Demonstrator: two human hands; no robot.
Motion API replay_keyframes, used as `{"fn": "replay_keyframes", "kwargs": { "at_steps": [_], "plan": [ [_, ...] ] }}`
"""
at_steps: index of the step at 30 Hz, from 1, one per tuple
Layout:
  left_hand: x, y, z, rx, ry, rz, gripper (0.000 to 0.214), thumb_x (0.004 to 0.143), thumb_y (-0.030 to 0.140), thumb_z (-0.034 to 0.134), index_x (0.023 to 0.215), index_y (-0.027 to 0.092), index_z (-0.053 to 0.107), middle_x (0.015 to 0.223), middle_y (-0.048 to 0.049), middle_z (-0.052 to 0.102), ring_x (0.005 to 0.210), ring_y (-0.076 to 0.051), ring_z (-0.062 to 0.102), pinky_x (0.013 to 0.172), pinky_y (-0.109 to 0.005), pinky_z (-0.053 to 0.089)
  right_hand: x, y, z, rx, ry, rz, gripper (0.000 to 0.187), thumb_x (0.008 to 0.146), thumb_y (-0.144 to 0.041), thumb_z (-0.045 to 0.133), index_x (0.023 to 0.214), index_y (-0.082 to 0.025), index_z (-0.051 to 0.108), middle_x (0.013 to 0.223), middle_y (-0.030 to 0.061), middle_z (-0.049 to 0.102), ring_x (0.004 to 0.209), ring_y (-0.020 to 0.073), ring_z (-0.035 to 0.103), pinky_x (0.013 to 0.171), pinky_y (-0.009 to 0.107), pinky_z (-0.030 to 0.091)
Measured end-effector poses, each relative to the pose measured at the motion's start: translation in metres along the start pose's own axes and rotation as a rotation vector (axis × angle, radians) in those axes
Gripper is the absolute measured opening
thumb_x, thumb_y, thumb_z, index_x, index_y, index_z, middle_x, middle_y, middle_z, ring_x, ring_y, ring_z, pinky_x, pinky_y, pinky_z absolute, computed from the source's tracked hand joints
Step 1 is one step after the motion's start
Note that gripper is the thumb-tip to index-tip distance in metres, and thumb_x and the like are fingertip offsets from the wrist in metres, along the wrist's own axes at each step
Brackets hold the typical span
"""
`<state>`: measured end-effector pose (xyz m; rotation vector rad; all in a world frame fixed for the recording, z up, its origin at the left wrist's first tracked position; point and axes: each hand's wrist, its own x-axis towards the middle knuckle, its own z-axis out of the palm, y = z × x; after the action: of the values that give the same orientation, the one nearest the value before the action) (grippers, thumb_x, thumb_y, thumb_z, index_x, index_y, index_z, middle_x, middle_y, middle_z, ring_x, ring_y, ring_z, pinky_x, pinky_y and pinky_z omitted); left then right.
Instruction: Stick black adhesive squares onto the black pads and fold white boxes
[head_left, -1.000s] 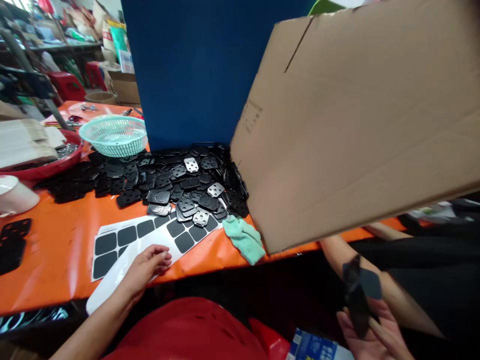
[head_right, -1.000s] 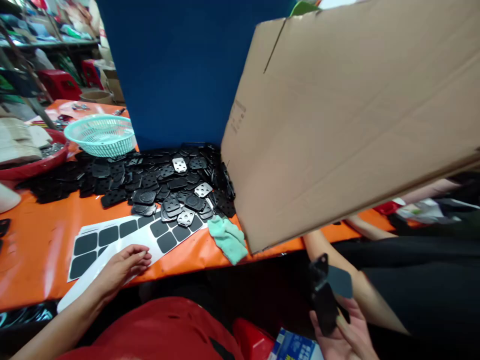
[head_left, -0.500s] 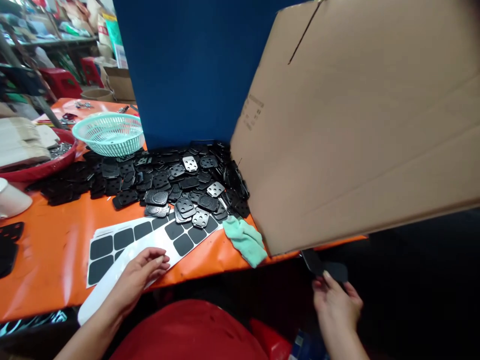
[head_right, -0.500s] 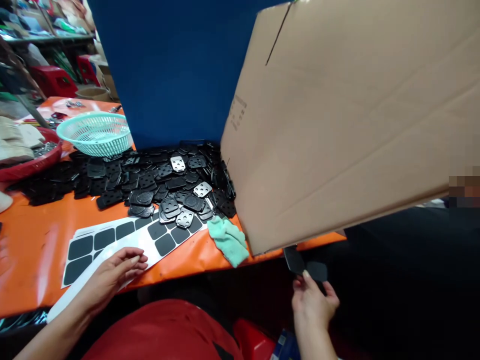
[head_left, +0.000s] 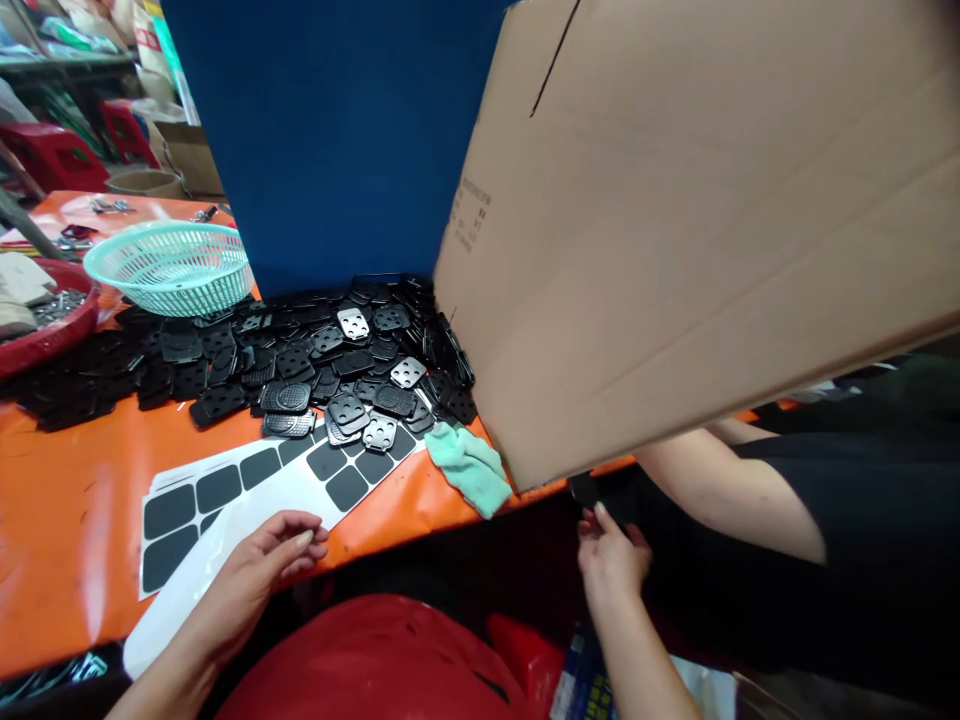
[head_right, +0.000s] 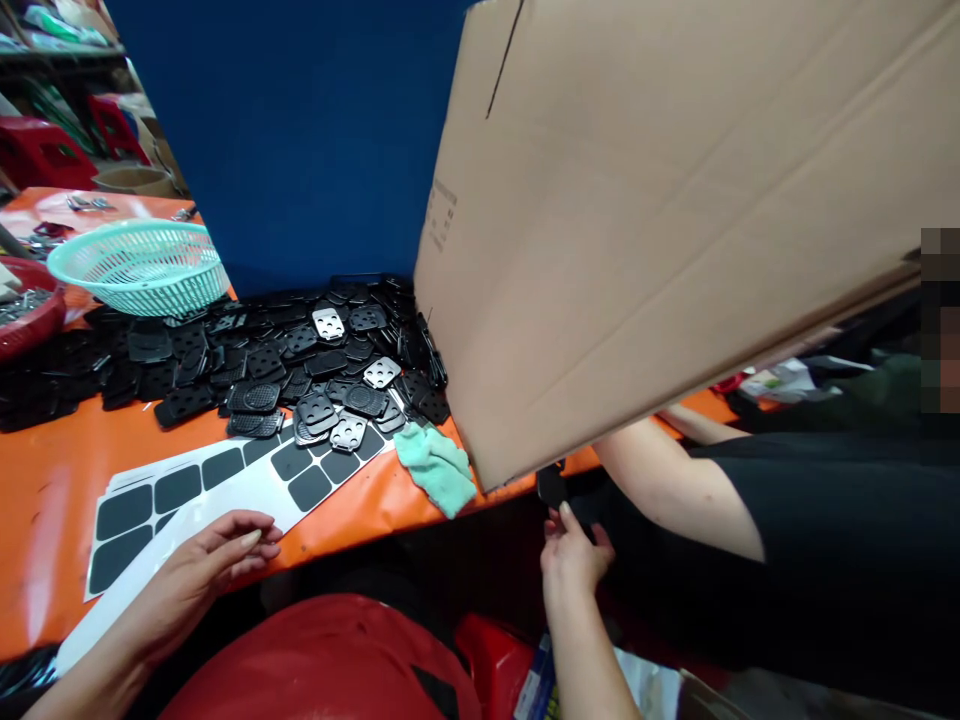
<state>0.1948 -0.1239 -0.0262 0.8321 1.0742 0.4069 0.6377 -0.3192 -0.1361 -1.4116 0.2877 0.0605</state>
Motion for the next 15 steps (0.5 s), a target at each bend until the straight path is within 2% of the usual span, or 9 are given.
{"fn": "replay_keyframes", "kwargs": {
  "at_steps": [5, 9, 15],
  "plan": [
    [0.004, -0.007, 0.000, 0.061, -0.020, -0.005, 0.041, 0.071, 0.048, 0.077, 0.098, 0.019, 0.067, 0.100, -0.0080, 0.070, 0.094, -0.021, 0.067, 0.086, -0.030, 0.053, 0.003, 0.006, 0.009, -0.044, -0.087, -0.056, 0.084, 0.046, -0.025, 0.088, 0.109, -0.026, 0.033, 0.081, -0.0057, 0.061, 0.058, 0.0125, 0.066, 0.049, 0.022, 0.052],
    [0.005, -0.010, -0.002, 0.081, -0.044, 0.007, 0.040, 0.073, 0.049, 0.075, 0.099, 0.019, 0.065, 0.100, -0.0071, 0.069, 0.095, -0.021, 0.066, 0.087, -0.030, 0.051, 0.005, 0.008, 0.005, -0.094, -0.126, -0.121, 0.092, 0.041, -0.030, 0.086, 0.116, -0.028, 0.033, 0.083, -0.0059, 0.062, 0.058, 0.0119, 0.064, 0.049, 0.022, 0.051],
    [0.003, -0.010, -0.003, 0.095, -0.047, 0.006, 0.042, 0.073, 0.050, 0.075, 0.099, 0.019, 0.064, 0.100, -0.0073, 0.068, 0.096, -0.022, 0.065, 0.089, -0.033, 0.050, 0.015, 0.007, 0.007, -0.232, -0.153, -0.242, 0.094, 0.046, -0.042, 0.079, 0.123, -0.025, 0.029, 0.078, -0.0052, 0.060, 0.059, 0.0142, 0.063, 0.055, 0.030, 0.054]
  ]
}}
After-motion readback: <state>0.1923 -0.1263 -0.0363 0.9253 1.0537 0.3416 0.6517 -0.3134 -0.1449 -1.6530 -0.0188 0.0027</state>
